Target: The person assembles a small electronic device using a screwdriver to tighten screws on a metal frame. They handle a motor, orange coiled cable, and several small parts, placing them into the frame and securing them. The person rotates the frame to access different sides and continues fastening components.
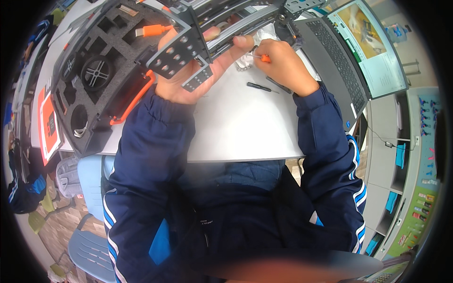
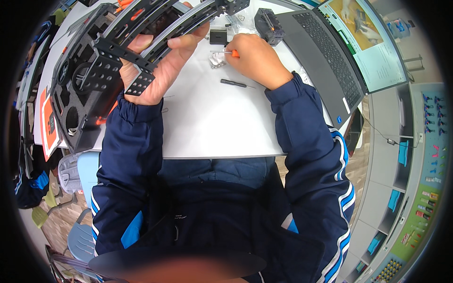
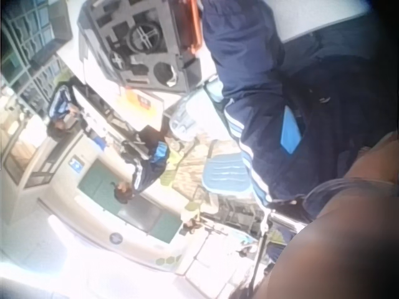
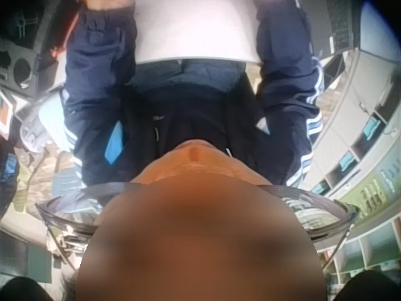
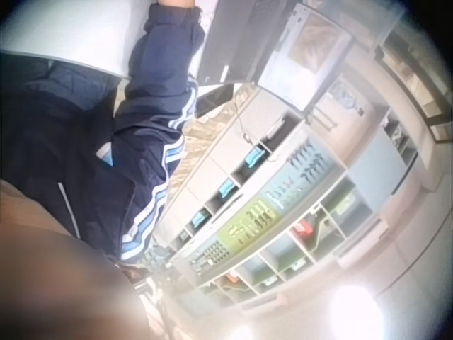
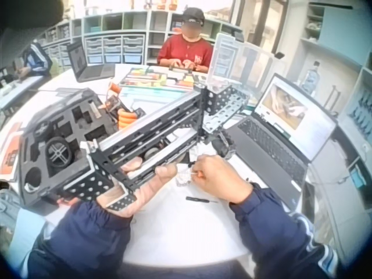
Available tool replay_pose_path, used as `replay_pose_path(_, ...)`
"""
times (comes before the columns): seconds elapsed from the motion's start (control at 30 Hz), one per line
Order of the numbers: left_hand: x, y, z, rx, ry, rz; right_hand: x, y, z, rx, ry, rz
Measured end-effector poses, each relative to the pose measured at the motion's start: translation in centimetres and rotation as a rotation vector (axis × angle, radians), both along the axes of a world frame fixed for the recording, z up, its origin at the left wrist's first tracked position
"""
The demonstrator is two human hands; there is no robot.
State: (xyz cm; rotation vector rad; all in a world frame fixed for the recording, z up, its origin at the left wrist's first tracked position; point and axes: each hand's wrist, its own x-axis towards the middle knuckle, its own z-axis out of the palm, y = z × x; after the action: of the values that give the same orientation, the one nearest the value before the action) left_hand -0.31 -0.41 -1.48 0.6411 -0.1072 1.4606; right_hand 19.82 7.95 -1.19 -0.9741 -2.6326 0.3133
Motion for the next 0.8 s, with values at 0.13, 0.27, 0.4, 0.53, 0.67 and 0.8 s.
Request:
replay_pose_path(0.13,0.1,-0.1,0.0,0.000,0.013,0.004,0.1,-0.2,0.2,0.012,-0.055,0.013)
replay_pose_path(0.27,0.1,-0.1,-0.1,-0.005,0.010,0.014,0.1,-0.5,0.3,0.088,-0.052,0.029)
replay_pose_path(0.4,0.0,0.3,-0.1,0.041,-0.028,-0.056,0.2,-0.7,0.3,0.092,0.003,0.001)
replay_pose_path(0.53,0.1,0.2,-0.3,0.012,-0.021,-0.012,0.2,-0.9,-0.1,0.149,-0.042,-0.024)
replay_pose_path(0.67,0.1,0.2,-0.3,0.015,-0.014,-0.031,0.1,-1.0,-0.6,0.143,0.000,-0.019)
replay_pose_path(0.8,0.1,0.3,-0.2,0.015,-0.047,-0.065,0.0,-1.1,-0.5,0.105,0.066,-0.051)
